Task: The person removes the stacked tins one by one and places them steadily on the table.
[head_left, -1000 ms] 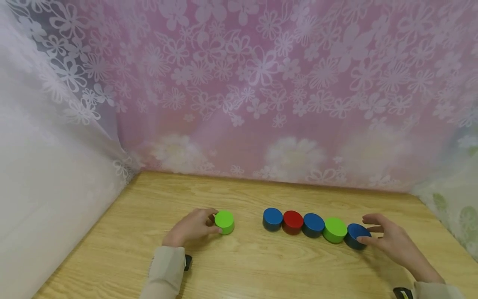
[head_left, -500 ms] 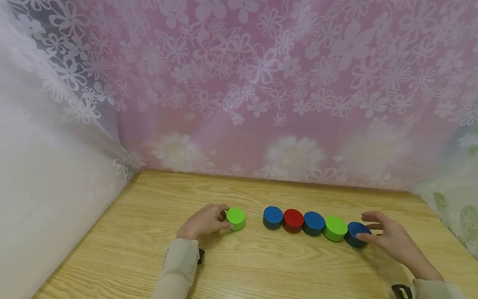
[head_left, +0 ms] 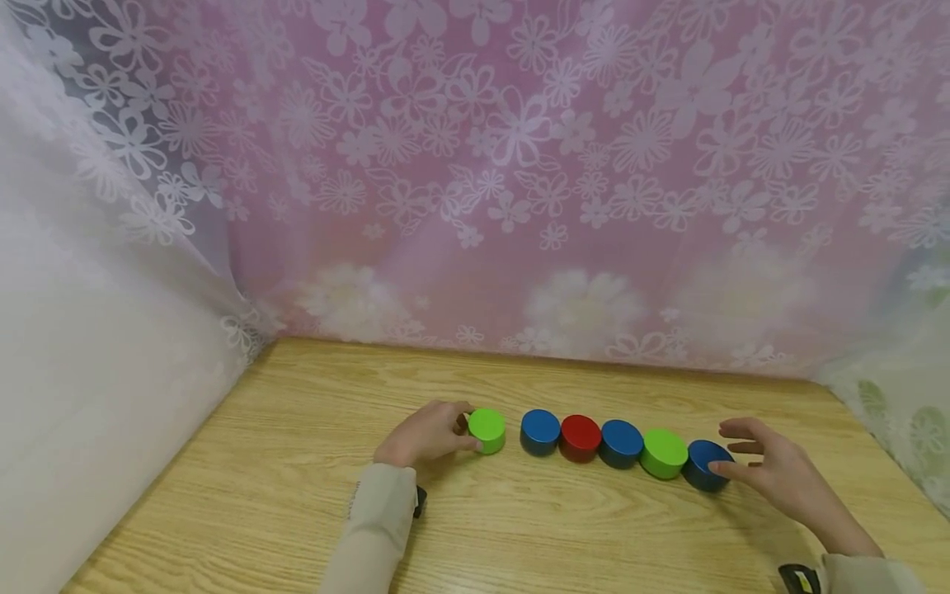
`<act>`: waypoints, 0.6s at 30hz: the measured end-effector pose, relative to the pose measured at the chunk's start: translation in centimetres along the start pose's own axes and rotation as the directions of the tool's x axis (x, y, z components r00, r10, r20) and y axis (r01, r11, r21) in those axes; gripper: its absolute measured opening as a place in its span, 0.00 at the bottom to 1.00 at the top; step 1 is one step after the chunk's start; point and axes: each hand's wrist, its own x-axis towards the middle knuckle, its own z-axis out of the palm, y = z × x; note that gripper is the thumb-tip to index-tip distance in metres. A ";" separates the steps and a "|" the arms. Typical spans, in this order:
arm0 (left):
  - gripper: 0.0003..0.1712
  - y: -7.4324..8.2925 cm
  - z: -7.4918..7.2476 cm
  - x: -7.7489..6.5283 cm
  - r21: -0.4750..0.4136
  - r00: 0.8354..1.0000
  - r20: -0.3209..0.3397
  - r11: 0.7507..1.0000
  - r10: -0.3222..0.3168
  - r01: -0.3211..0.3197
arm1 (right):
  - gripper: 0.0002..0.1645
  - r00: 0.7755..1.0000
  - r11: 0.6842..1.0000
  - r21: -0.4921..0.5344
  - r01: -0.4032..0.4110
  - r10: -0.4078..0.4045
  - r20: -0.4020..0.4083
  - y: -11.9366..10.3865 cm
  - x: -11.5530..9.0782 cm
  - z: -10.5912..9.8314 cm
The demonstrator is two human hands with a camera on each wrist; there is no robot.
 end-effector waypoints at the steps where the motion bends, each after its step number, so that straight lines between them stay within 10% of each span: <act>1: 0.28 0.1 0.1 0.1 0.005 1.000 0.000 1.000 0.004 -0.004 | 0.42 1.000 1.000 -0.003 -0.001 0.001 -0.004 0.1 0.0 0.0; 18: 0.34 0.8 1.1 1.3 0.037 1.000 -0.015 0.999 0.006 -0.005 | 0.43 0.998 1.000 0.005 0.007 -0.007 -0.058 0.4 -0.3 0.1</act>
